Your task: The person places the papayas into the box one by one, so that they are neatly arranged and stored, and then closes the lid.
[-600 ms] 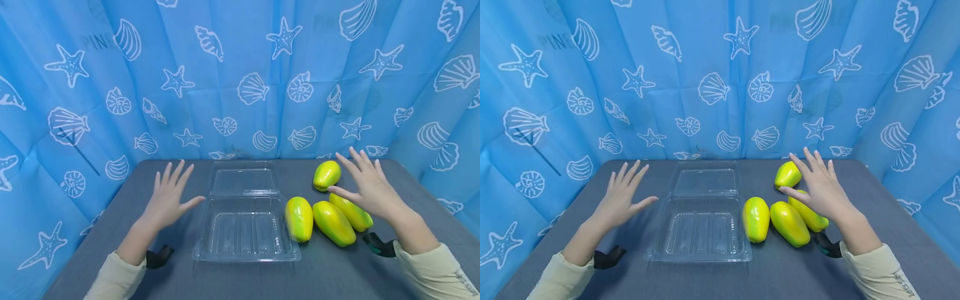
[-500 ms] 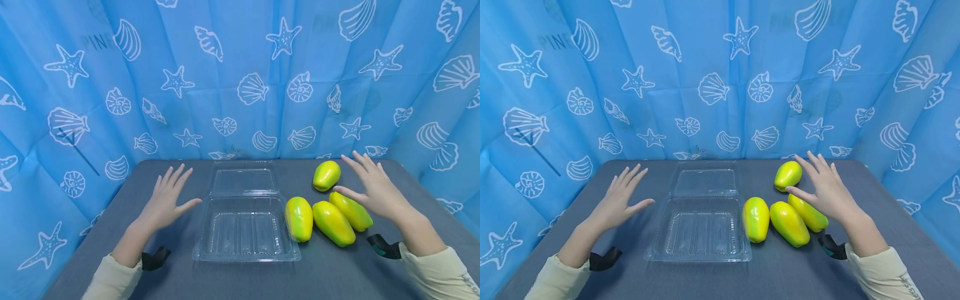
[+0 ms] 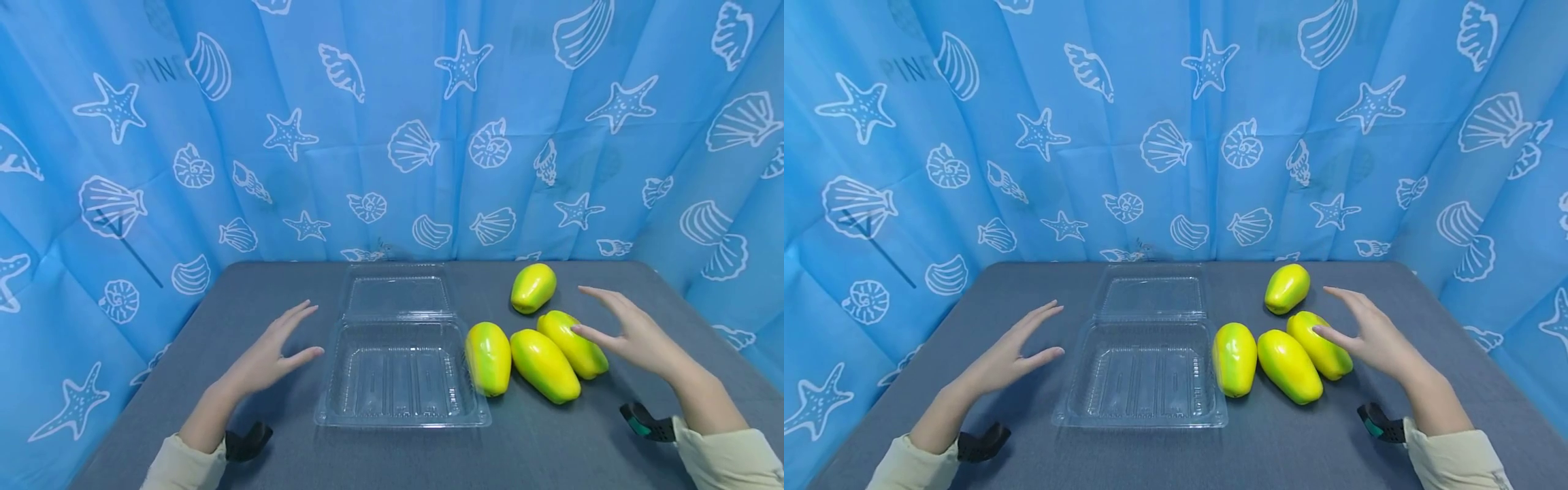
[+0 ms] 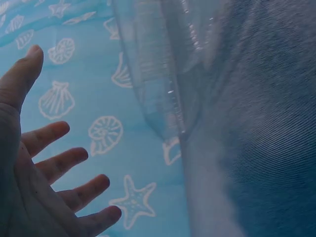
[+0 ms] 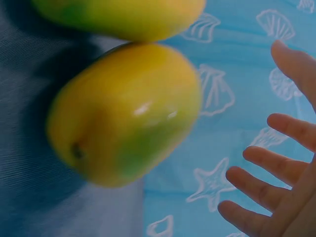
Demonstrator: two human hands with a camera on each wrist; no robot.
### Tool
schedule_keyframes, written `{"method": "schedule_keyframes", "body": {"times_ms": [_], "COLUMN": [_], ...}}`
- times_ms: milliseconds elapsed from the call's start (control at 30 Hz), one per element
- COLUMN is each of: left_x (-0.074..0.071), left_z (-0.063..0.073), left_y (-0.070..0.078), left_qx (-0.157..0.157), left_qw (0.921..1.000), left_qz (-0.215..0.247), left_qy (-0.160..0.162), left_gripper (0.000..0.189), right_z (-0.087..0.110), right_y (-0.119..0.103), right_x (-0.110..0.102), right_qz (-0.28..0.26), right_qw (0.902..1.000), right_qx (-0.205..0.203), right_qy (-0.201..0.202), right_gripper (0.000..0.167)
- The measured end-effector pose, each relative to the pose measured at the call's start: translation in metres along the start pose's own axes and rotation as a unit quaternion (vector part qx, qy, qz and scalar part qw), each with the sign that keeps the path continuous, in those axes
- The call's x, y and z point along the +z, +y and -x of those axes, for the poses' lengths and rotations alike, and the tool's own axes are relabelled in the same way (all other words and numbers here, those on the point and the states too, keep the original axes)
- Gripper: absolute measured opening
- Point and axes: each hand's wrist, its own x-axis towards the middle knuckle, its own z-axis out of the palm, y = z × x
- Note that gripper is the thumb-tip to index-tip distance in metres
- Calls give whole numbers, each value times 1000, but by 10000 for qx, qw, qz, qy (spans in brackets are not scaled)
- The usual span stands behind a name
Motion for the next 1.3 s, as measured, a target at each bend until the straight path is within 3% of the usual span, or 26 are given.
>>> {"method": "schedule_keyframes", "body": {"times_ms": [233,633,1300], "left_x": [14,24,27], "left_z": [1,4,3], "left_y": [-5,-9,-11], "left_qx": [104,516,495], "left_qw": [9994,9942,9904], "left_qz": [208,590,755], "left_qy": [-237,-732,-1046], "left_gripper": [67,64,58], "right_z": [4,8,8], "right_y": [16,31,35], "right_x": [11,21,29], "right_qz": [-156,-756,-788], "right_qw": [9968,9874,9848], "right_qx": [498,677,736], "right_qy": [-599,-1215,-1362], "right_gripper": [72,75,73]}}
